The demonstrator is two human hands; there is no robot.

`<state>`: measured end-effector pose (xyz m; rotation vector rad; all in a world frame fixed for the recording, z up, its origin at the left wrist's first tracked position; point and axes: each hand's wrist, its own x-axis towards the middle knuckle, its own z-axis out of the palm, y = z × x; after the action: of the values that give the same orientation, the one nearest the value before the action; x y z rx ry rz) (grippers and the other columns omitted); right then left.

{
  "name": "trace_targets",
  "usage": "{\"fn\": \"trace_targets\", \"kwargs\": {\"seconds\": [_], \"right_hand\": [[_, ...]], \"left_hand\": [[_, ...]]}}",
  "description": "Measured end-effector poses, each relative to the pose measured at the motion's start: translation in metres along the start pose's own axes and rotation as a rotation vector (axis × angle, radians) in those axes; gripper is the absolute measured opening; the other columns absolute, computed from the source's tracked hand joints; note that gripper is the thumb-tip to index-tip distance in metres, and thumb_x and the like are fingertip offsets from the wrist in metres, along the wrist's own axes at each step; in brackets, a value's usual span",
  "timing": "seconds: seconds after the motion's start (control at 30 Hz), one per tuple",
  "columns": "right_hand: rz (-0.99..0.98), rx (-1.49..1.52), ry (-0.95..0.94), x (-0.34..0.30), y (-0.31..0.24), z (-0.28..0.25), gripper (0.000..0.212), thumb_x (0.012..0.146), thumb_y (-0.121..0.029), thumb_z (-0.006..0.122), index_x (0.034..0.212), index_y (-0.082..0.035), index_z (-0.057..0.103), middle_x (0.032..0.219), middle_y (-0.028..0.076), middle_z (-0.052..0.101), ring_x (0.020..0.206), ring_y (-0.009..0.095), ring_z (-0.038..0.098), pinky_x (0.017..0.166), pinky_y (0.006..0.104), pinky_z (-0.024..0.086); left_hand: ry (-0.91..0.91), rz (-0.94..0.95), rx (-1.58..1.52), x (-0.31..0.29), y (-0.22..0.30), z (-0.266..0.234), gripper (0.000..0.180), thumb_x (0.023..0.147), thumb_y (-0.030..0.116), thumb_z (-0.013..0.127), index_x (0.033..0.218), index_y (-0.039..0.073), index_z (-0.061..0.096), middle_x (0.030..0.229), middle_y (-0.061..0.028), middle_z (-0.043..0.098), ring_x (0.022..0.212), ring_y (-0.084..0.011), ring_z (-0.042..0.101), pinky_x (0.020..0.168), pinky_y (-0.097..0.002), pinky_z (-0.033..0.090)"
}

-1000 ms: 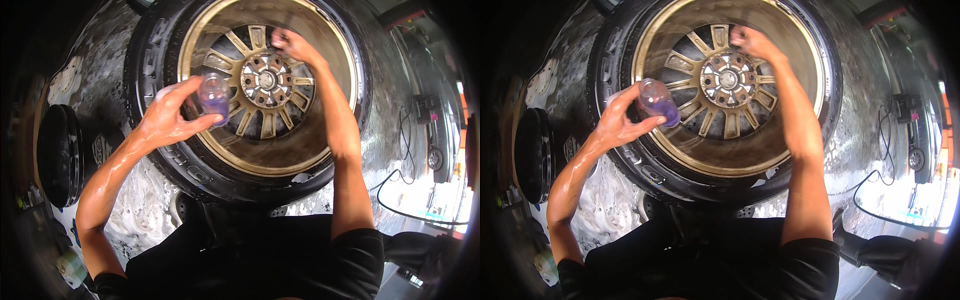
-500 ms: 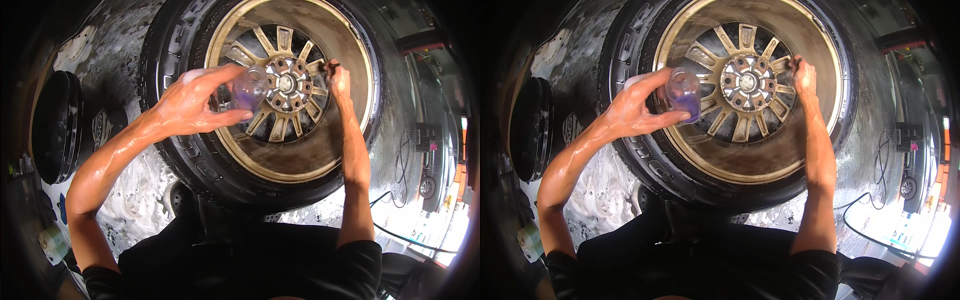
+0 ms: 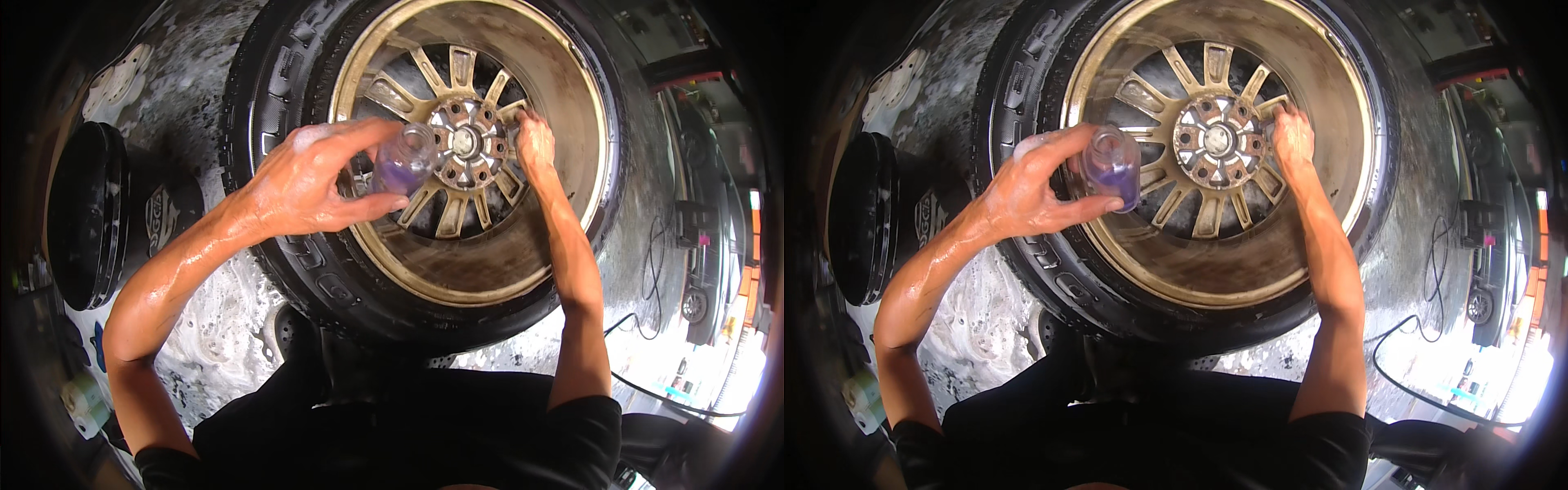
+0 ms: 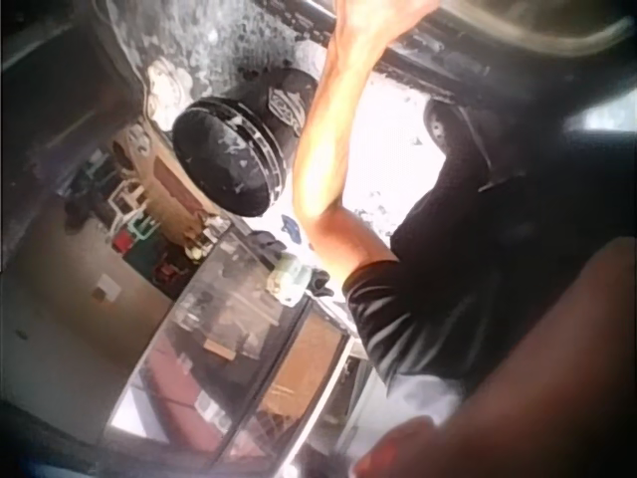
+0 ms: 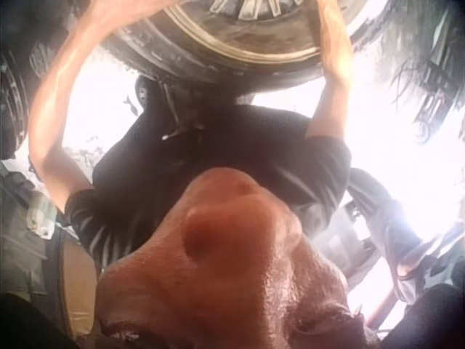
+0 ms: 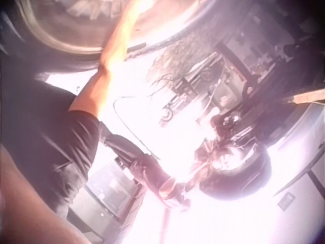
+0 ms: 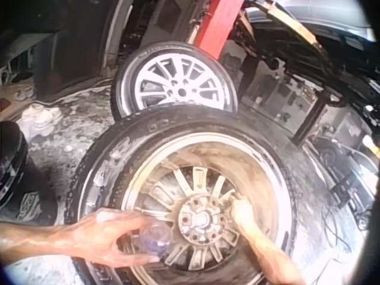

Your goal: The person scrubs a car tire and rim with a brush and cleaning solution, then rolls the tire to clean the sidewall. They continue scrubbing the rim with a small brush and applying solution from a bottle.

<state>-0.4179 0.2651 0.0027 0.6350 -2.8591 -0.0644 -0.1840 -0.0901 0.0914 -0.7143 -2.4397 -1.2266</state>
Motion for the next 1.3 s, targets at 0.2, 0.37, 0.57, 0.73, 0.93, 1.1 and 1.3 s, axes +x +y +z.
{"fn": "trace_targets", "kwargs": {"seconds": [0.2,0.37,0.57,0.73,0.93,1.1,1.3], "right_hand": [[0.024,-0.084,-0.084,0.008,-0.003,-0.004,0.026,0.088,-0.007,0.05,0.106,-0.004,0.069,0.121,0.02,0.066,0.11,0.039,0.064,0.092,0.0485,0.055],[0.094,-0.118,-0.175,0.009,0.013,0.006,0.025,0.088,-0.008,0.052,0.104,-0.006,0.071,0.117,0.016,0.068,0.108,0.039,0.065,0.092,0.0487,0.055],[0.073,0.174,-0.069,0.004,0.018,0.001,0.025,0.087,-0.008,0.051,0.098,-0.009,0.073,0.105,0.02,0.071,0.1,0.039,0.068,0.088,0.0468,0.054],[0.03,0.298,-0.02,0.017,0.019,0.004,0.024,0.08,0.005,0.059,0.095,-0.007,0.072,0.106,0.02,0.072,0.1,0.038,0.069,0.086,0.0421,0.054],[-0.04,0.692,-0.045,0.028,0.076,0.026,0.04,0.069,0.021,0.045,0.089,-0.002,0.071,0.092,0.016,0.072,0.091,0.021,0.071,0.086,0.0332,0.055],[-0.101,0.769,0.11,0.024,0.03,0.031,0.03,0.081,0.018,0.049,0.09,0.002,0.072,0.089,0.01,0.073,0.085,0.017,0.068,0.082,0.0309,0.054],[-0.038,0.738,0.093,0.02,0.051,0.035,0.027,0.083,0.018,0.049,0.089,0.004,0.071,0.089,0.01,0.073,0.082,0.016,0.068,0.081,0.0273,0.054]], "left_hand": [[-0.009,-0.045,0.013,-0.001,0.002,-0.001,0.064,0.072,0.027,0.091,0.119,-0.006,0.062,0.1,-0.0186,0.069,0.082,-0.0296,0.065,0.076,-0.0371,0.053],[-0.013,-0.009,0.001,0.002,-0.001,0.0,0.065,0.072,0.027,0.091,0.119,-0.006,0.061,0.1,-0.0182,0.068,0.077,-0.0288,0.062,0.074,-0.0376,0.053],[-0.007,-0.013,0.023,0.001,0.0,0.0,0.068,0.07,0.027,0.092,0.12,-0.007,0.06,0.103,-0.019,0.069,0.073,-0.0267,0.062,0.068,-0.0359,0.053],[-0.015,-0.037,0.029,-0.003,-0.001,-0.002,0.07,0.069,0.027,0.092,0.122,-0.007,0.06,0.108,-0.0197,0.069,0.072,-0.0257,0.062,0.065,-0.0356,0.053],[0.001,-0.006,-0.003,-0.001,-0.006,0.005,0.074,0.069,0.028,0.093,0.126,-0.005,0.058,0.111,-0.0189,0.069,0.071,-0.0257,0.062,0.064,-0.0346,0.054],[0.015,-0.03,0.021,-0.005,0.0,0.0,0.074,0.07,0.029,0.092,0.127,-0.004,0.058,0.11,-0.0184,0.069,0.072,-0.0262,0.064,0.064,-0.0351,0.054],[0.013,0.012,0.026,-0.001,-0.004,0.004,0.073,0.069,0.029,0.092,0.125,-0.005,0.059,0.102,-0.0181,0.069,0.069,-0.0248,0.061,0.065,-0.0353,0.053]]}}
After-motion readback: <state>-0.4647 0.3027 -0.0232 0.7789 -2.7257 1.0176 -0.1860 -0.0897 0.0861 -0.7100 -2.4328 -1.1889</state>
